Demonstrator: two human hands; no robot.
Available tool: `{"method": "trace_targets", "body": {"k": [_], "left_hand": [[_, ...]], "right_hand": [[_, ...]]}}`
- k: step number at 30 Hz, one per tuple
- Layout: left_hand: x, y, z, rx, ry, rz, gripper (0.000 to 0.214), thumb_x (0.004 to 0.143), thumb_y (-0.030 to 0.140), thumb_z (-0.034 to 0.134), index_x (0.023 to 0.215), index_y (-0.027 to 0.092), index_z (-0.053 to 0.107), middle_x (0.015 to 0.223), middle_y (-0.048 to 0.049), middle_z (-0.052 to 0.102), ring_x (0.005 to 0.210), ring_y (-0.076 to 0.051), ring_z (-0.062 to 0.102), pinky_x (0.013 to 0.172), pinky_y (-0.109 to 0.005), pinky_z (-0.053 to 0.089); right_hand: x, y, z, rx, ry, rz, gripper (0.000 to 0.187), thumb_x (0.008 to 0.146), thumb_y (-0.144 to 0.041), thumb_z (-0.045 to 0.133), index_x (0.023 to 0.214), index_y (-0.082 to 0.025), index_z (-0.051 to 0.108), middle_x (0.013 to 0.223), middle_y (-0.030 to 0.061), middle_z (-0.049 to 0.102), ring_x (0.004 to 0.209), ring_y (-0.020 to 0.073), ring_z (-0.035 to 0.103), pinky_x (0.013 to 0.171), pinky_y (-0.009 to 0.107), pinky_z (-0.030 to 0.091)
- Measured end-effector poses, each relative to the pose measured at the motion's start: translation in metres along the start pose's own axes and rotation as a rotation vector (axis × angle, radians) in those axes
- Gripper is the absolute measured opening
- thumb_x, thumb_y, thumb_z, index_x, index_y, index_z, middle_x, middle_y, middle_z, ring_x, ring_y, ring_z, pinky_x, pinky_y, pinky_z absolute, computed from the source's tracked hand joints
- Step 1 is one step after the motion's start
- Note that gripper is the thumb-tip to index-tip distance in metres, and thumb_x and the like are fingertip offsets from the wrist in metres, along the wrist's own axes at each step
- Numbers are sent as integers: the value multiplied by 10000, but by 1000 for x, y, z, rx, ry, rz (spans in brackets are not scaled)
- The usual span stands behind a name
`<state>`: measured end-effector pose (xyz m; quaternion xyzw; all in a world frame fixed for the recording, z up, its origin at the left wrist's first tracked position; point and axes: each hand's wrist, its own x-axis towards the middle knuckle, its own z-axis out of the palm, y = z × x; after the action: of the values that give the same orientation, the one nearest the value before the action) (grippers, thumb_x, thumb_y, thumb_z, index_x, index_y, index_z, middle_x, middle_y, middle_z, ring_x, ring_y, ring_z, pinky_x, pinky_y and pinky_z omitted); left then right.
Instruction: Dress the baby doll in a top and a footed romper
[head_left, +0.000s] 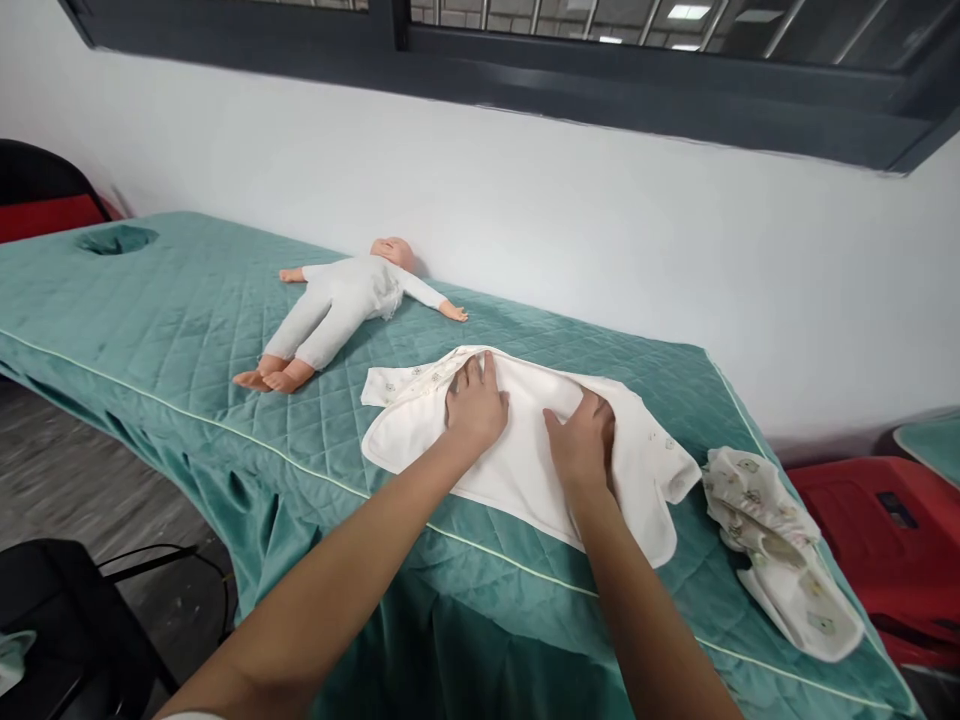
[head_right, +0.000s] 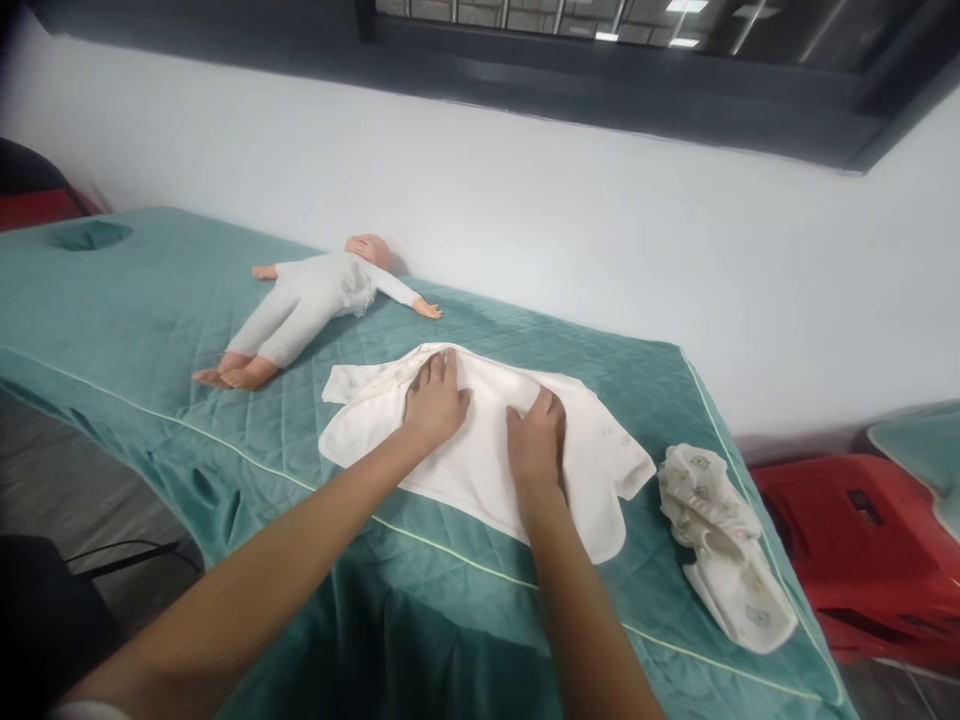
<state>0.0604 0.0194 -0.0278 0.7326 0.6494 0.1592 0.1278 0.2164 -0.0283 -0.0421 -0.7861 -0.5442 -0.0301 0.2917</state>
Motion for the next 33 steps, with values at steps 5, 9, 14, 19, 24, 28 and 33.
{"method": "trace_targets", "body": {"k": [5,9,14,19,24,28,33], "left_hand": [[18,4,10,6,7,47,726,986,397,348,1636,163,124,1701,-154,194,1540,-346,259,1180,-558,364],[43,11,15,12,-11,68,711,990,416,342,1632,175,156,1700,-145,205,1537,-333,274,1182,-555,364],[84,20,22,19,-15,79,707,988,407,343,1625,141,189,1703,-141,196,1545,-329,256,1193,-542,355],[108,14,34,15,-3,82,679,1015,429,250,1619,121,222,1698,-144,209,1557,-317,233,1238,-516,282],[114,12,40,58,-40,41,687,1019,469,196,1606,121,274,1694,-150,219,1552,-336,244,1241,-514,267],[121,14,43,80,-51,34,686,1017,471,203,1603,123,286,1695,-154,214,1542,-348,262,1243,-510,257],[132,17,42,73,-36,49,657,1023,450,230,1584,120,320,1675,-174,258,1527,-351,293,1239,-458,272]], "right_hand": [[22,11,3,19,1,7,593,913,-450,553,1374,-83,488,1382,263,538,1325,381,472,1161,511,311],[49,15,9,11,9,-34,628,955,-438,477,1429,-28,437,1433,293,507,1390,373,431,1189,482,280],[90,17,28,-19,-57,-4,651,975,-436,431,1461,-5,396,1481,303,477,1439,370,399,1197,474,270],[114,23,53,0,-126,98,676,987,-442,396,1492,6,370,1527,310,438,1473,359,379,1221,475,237],[117,26,61,21,-199,141,716,993,-451,383,1530,21,337,1569,300,397,1507,361,336,1245,481,203],[117,23,60,2,-253,158,716,1006,-444,369,1544,26,319,1600,297,346,1526,372,291,1250,508,185],[123,20,61,-19,-314,184,672,1013,-432,351,1487,42,383,1523,335,436,1465,386,395,1220,510,235]]}}
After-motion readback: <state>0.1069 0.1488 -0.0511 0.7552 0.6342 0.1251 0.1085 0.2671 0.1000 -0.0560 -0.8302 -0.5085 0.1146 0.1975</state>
